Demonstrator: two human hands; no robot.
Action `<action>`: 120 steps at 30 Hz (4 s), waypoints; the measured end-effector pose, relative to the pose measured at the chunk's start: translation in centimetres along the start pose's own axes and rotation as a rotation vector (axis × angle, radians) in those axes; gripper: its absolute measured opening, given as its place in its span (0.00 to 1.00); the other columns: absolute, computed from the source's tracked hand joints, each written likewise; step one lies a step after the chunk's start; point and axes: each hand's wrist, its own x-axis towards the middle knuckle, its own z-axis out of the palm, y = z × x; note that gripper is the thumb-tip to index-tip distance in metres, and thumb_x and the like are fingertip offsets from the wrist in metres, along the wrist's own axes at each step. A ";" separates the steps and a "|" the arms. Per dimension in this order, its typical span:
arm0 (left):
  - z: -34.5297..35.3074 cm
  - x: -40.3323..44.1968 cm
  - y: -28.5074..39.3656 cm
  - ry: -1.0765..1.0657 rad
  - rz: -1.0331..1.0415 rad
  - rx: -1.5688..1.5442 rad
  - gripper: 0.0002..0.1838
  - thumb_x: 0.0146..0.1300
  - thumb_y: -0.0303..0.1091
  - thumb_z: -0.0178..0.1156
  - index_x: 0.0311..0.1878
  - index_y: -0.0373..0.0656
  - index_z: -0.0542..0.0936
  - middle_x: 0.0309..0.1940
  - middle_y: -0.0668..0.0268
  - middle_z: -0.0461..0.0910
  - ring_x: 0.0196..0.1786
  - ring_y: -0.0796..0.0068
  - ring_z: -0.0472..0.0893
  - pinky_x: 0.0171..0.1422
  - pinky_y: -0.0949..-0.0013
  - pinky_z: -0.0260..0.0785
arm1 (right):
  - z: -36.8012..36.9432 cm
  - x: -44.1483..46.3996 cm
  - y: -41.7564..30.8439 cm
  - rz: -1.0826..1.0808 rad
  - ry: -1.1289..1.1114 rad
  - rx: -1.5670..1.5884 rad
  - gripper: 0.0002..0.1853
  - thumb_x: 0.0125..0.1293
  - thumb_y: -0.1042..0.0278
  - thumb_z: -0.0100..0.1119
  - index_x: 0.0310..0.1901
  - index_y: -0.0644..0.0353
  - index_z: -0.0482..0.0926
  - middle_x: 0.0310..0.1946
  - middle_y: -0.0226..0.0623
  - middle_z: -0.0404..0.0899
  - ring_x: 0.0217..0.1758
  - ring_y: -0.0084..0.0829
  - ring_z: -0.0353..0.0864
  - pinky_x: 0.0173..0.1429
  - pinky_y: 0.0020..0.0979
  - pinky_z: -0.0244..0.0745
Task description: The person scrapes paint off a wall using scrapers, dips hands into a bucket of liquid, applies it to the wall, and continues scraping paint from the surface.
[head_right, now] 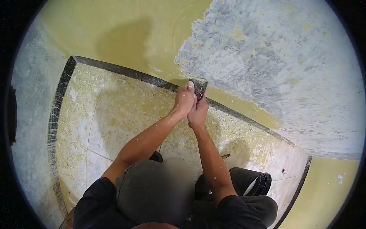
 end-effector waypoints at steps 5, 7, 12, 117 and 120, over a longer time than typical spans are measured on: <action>0.2 -0.5 0.4 -0.109 -0.088 -0.110 0.23 0.72 0.41 0.41 0.29 0.32 0.75 0.22 0.49 0.75 0.28 0.51 0.74 0.36 0.55 0.64 | -1.2 0.2 0.8 0.027 -0.064 -0.124 0.13 0.69 0.66 0.48 0.47 0.67 0.73 0.36 0.50 0.81 0.40 0.35 0.82 0.44 0.34 0.73; 0.6 -0.4 0.4 0.021 0.062 -0.081 0.23 0.71 0.43 0.43 0.26 0.34 0.73 0.15 0.57 0.71 0.20 0.64 0.70 0.29 0.58 0.63 | -0.6 0.4 1.2 -0.020 -0.026 -0.079 0.14 0.69 0.64 0.48 0.46 0.67 0.73 0.35 0.53 0.80 0.38 0.37 0.82 0.44 0.36 0.73; -0.2 0.2 0.7 -0.083 -0.051 -0.204 0.23 0.71 0.43 0.43 0.28 0.33 0.74 0.17 0.54 0.74 0.23 0.58 0.75 0.33 0.57 0.65 | -1.2 1.3 0.4 0.032 -0.185 -0.204 0.15 0.69 0.66 0.47 0.50 0.67 0.72 0.38 0.49 0.82 0.42 0.34 0.81 0.46 0.33 0.73; -0.4 -0.7 -4.3 -0.117 -0.256 -0.081 0.27 0.71 0.47 0.41 0.23 0.37 0.74 0.14 0.56 0.74 0.20 0.62 0.75 0.29 0.58 0.64 | -0.5 -1.9 4.4 0.002 -0.068 -0.327 0.15 0.69 0.61 0.49 0.45 0.68 0.72 0.23 0.53 0.78 0.28 0.52 0.81 0.28 0.39 0.73; -0.9 0.7 -2.7 -0.112 -0.211 -0.079 0.27 0.71 0.47 0.41 0.24 0.35 0.75 0.14 0.55 0.74 0.20 0.60 0.76 0.29 0.57 0.65 | 0.4 -0.4 3.1 -0.041 -0.043 -0.395 0.16 0.68 0.61 0.50 0.45 0.68 0.72 0.21 0.53 0.78 0.27 0.52 0.81 0.26 0.38 0.72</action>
